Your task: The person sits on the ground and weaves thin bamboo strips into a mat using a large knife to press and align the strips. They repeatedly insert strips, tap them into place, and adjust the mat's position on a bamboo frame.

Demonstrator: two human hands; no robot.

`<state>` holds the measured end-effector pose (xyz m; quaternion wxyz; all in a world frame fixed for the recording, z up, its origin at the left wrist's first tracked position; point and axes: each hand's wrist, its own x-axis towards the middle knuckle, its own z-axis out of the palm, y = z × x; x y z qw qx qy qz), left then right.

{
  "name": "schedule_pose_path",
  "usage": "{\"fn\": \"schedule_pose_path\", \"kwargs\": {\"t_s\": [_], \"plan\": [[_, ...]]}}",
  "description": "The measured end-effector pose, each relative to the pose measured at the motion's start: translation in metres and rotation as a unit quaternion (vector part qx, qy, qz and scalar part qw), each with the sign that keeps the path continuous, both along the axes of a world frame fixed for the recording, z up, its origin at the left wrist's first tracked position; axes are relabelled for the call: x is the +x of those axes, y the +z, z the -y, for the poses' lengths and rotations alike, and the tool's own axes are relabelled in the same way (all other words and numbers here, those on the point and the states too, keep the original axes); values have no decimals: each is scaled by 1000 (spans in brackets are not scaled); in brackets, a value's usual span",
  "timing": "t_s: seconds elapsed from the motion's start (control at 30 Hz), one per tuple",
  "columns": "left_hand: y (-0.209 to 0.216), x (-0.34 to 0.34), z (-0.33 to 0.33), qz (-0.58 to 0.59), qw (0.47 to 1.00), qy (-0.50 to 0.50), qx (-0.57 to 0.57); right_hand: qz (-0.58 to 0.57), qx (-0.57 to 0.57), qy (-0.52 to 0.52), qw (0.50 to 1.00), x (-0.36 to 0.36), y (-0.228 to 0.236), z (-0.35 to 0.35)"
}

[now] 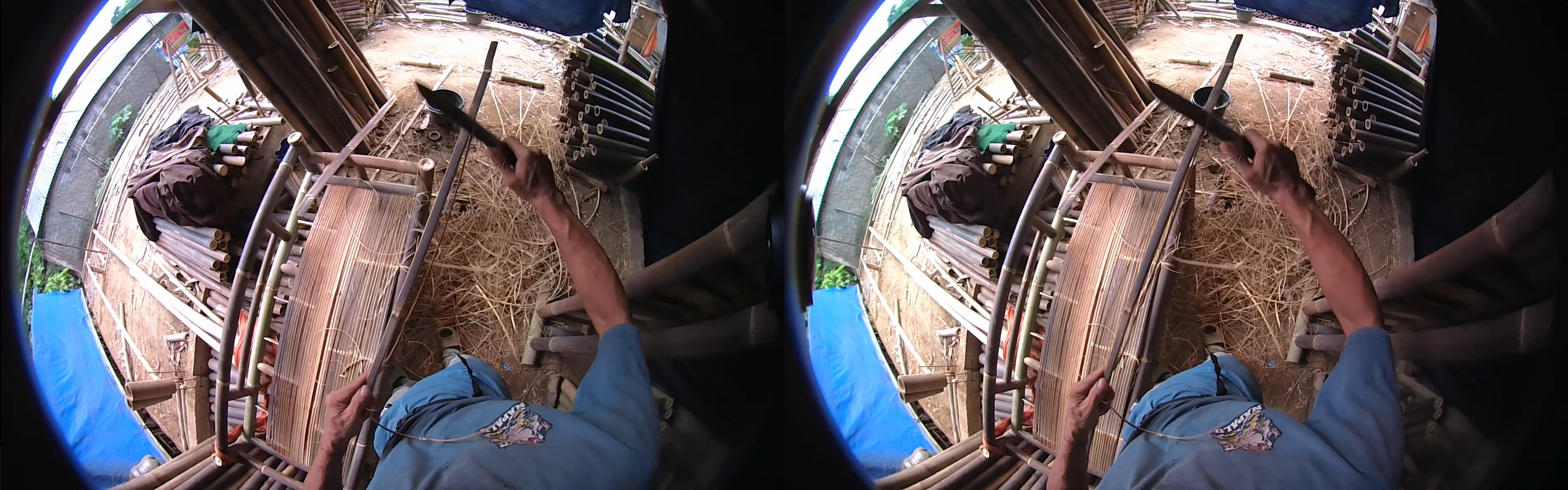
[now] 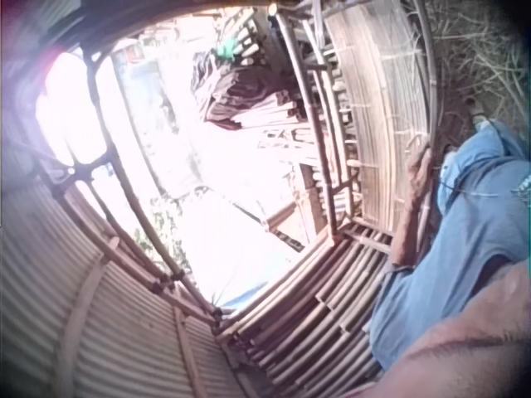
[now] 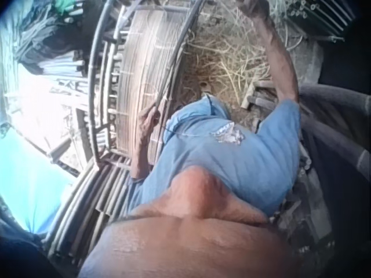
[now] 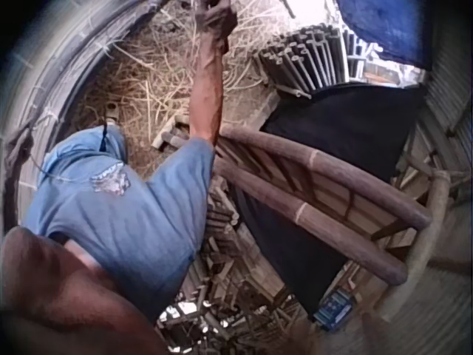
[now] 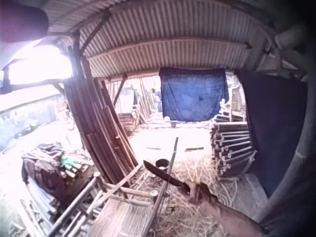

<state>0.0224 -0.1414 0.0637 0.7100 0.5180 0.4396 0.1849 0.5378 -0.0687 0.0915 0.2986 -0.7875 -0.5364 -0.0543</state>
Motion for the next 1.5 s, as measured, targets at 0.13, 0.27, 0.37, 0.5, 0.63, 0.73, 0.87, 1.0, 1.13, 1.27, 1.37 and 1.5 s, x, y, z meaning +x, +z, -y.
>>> {"fn": "schedule_pose_path", "kwargs": {"t_s": [0.13, 0.27, 0.37, 0.5, 0.63, 0.73, 0.87, 1.0, 1.13, 1.27, 1.37, 1.5], "plan": [[-12, -50, 15, -24, 999, -27, -26, -28, 13, -78, 996, 43, 5, 5], [-22, -78, 33, -19, 998, -7, -59, -89, 5, -68, 994, 43, -5, 8], [-21, -86, 31, -19, 997, -10, -79, -67, -26, -25, 997, 41, -16, 7], [-14, -103, 27, -18, 993, -20, -114, -183, 11, -263, 947, 150, -8, 13], [-5, -69, 8, -109, 991, -50, -54, -111, 61, -239, 963, 126, 7, 31], [-19, -7, -27, -49, 995, -65, 62, -96, 40, -66, 992, 11, -2, 34], [-9, 92, -74, -73, 985, -52, 148, -56, -11, 140, 988, -109, -39, 37], [-21, 149, -75, -7, 977, 9, 211, 93, 138, 234, 958, -158, -54, 40], [-15, 133, -53, -69, 980, 1, 187, -186, -55, 80, 978, -115, -41, 32], [-9, 133, -49, -38, 988, -8, 150, -39, -28, 176, 983, -124, -49, 52], [-10, 129, -44, -37, 984, -24, 171, -82, -22, 108, 990, -117, -51, 51], [-9, 115, -31, -52, 980, -40, 188, -76, -42, 27, 996, -74, -48, 43]]}}
